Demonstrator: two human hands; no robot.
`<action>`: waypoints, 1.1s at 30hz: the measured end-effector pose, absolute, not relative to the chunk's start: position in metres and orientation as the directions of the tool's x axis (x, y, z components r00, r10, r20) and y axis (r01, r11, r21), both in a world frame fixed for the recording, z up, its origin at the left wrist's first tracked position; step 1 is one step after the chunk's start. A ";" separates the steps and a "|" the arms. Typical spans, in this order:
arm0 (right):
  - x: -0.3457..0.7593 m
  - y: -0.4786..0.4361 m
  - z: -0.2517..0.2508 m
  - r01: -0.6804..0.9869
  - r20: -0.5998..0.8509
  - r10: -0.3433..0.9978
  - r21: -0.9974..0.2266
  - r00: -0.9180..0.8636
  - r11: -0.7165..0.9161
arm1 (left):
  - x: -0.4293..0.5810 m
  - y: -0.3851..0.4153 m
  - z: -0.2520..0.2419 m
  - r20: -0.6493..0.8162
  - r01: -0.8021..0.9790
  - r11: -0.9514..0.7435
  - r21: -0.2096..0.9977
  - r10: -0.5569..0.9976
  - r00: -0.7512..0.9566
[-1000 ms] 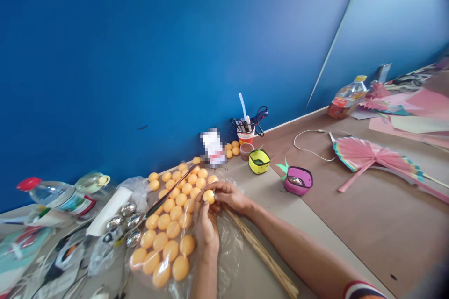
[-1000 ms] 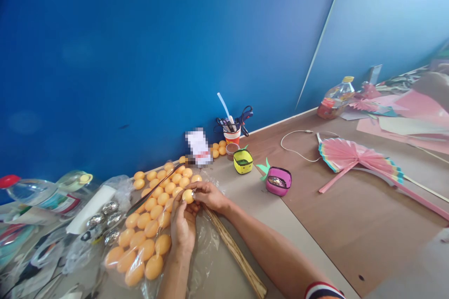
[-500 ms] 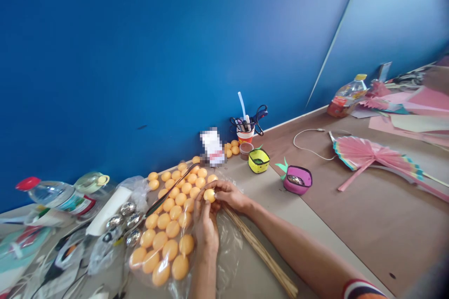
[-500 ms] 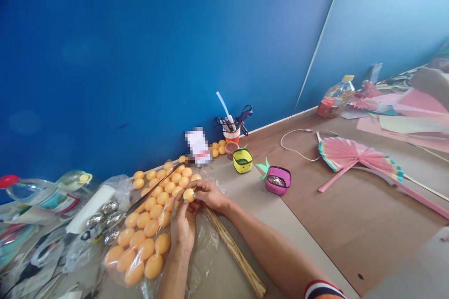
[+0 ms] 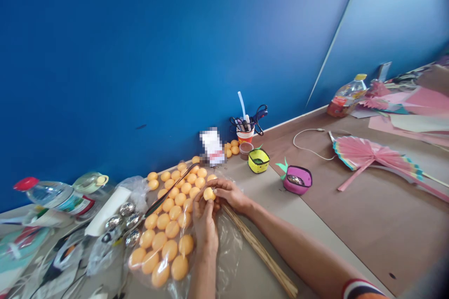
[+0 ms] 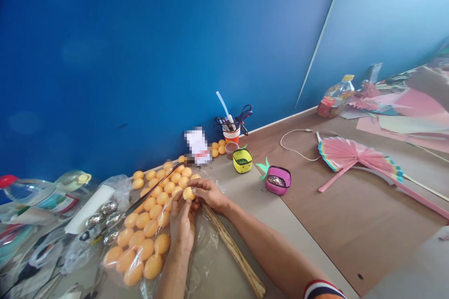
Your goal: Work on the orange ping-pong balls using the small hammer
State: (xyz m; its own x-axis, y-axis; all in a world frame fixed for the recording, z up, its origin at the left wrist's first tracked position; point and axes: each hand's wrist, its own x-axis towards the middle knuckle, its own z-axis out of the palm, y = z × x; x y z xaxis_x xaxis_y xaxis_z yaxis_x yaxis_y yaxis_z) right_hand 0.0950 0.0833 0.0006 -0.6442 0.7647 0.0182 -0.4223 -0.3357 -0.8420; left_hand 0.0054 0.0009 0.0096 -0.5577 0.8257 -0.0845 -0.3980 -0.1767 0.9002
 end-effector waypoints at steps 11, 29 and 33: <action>0.093 0.085 -0.002 -0.470 0.054 0.775 -0.821 -0.630 -0.325 | 0.004 0.004 0.013 -0.124 -0.523 -0.240 0.818 0.814 -0.567; 0.095 0.078 0.013 -0.309 0.107 0.762 -0.943 -0.639 -0.127 | 0.006 0.002 0.015 -0.119 -0.524 -0.183 0.831 0.864 -0.490; 0.095 0.077 0.013 -0.370 0.134 0.849 -0.926 -0.511 -0.077 | 0.003 0.004 0.021 -0.202 -0.662 -0.216 0.717 0.845 -0.495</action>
State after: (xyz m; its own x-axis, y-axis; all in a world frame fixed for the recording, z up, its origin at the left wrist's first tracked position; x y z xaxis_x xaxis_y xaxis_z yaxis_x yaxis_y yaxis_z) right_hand 0.0949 0.0769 0.0129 -0.5110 0.8491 0.1339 -0.3699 -0.0766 -0.9259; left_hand 0.0029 0.0043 0.0205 -0.4947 0.8452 -0.2023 -0.6623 -0.2159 0.7174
